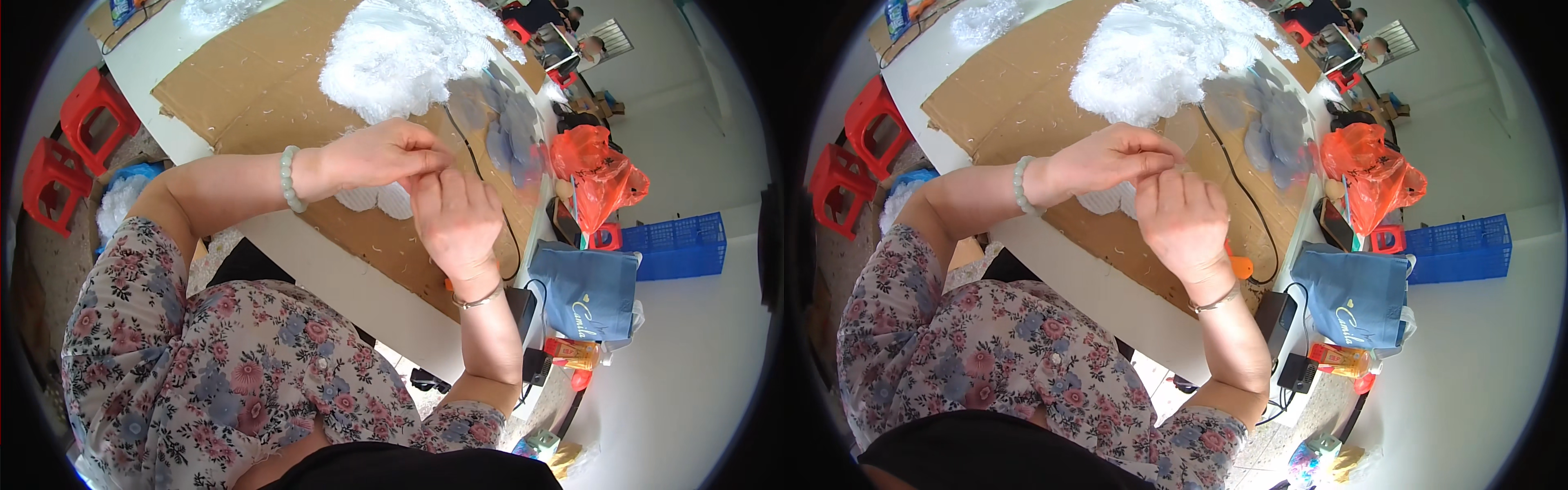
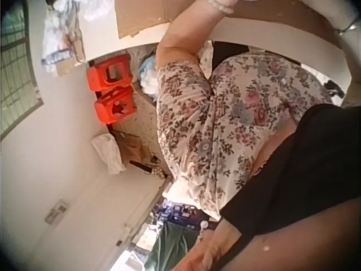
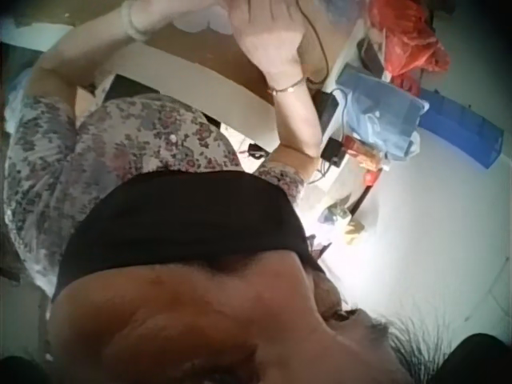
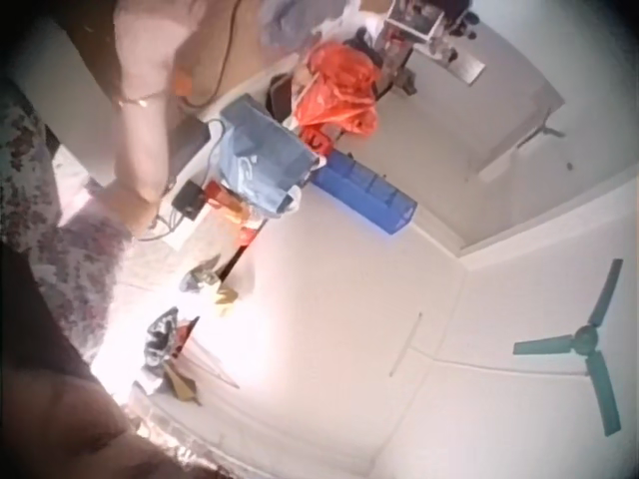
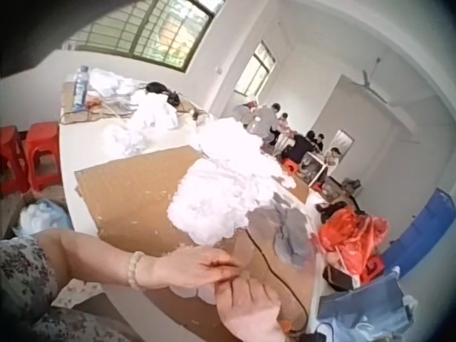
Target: Using a hot glue gun to attach white fluffy material onto a piece of cardboard.
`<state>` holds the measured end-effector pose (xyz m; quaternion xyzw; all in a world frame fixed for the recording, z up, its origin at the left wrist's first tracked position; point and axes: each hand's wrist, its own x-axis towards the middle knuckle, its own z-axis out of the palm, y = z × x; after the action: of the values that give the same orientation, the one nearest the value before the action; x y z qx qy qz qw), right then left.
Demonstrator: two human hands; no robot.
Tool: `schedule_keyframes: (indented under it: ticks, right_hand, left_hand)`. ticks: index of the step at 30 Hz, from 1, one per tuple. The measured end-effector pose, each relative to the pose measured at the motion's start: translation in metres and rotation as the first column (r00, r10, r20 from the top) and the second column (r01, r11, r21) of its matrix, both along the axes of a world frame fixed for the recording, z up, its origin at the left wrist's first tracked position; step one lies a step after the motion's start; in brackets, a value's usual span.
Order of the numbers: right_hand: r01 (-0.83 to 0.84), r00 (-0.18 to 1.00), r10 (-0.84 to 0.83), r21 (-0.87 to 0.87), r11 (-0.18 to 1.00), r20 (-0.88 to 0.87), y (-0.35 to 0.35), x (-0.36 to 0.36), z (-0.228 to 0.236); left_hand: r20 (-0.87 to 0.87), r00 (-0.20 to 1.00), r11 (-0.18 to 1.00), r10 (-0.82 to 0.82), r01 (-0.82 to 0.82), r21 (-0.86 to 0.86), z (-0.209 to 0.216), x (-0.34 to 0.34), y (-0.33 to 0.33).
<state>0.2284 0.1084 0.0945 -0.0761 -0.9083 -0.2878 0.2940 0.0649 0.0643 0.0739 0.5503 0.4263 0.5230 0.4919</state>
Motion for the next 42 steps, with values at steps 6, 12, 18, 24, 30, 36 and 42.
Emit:
schedule_keyframes:
  ticks: [6,12,18,24,30,36,42]
  right_hand:
    - [-0.186,0.975,0.118,-0.407,0.894,-0.186,-0.017,0.003,0.013]
    - [-0.190,0.954,-0.072,-0.773,0.606,-0.291,0.002,0.007,0.016]
    - [-0.516,0.798,-0.301,-0.850,0.107,-0.523,0.012,0.014,0.012]
    - [-0.312,0.917,-0.264,-0.950,-0.009,-0.298,0.024,0.022,-0.016]
    - [-0.071,0.969,-0.206,-0.949,0.307,-0.139,0.025,0.038,-0.025]
    - [0.084,0.989,0.052,-0.810,0.580,0.139,0.023,0.019,-0.024]
    - [0.087,0.937,0.174,-0.685,0.723,0.302,0.045,-0.009,-0.051]
  left_hand:
    - [-0.163,0.986,0.994,-0.028,0.044,0.095,-0.005,-0.015,-0.005]
    - [-0.568,0.820,0.962,-0.074,0.208,0.176,0.012,-0.025,-0.012]
    - [-0.359,0.926,0.975,0.116,-0.037,0.220,0.022,-0.054,-0.007]
    - [-0.115,0.973,0.979,0.202,-0.202,0.019,-0.017,-0.065,-0.008]
    - [-0.256,0.963,0.985,0.086,-0.121,-0.123,-0.046,-0.086,-0.019]
    - [-0.250,0.962,0.967,0.111,-0.163,-0.198,-0.046,-0.089,-0.022]
    - [-0.291,0.947,0.936,0.132,-0.216,-0.280,-0.049,-0.085,-0.015]
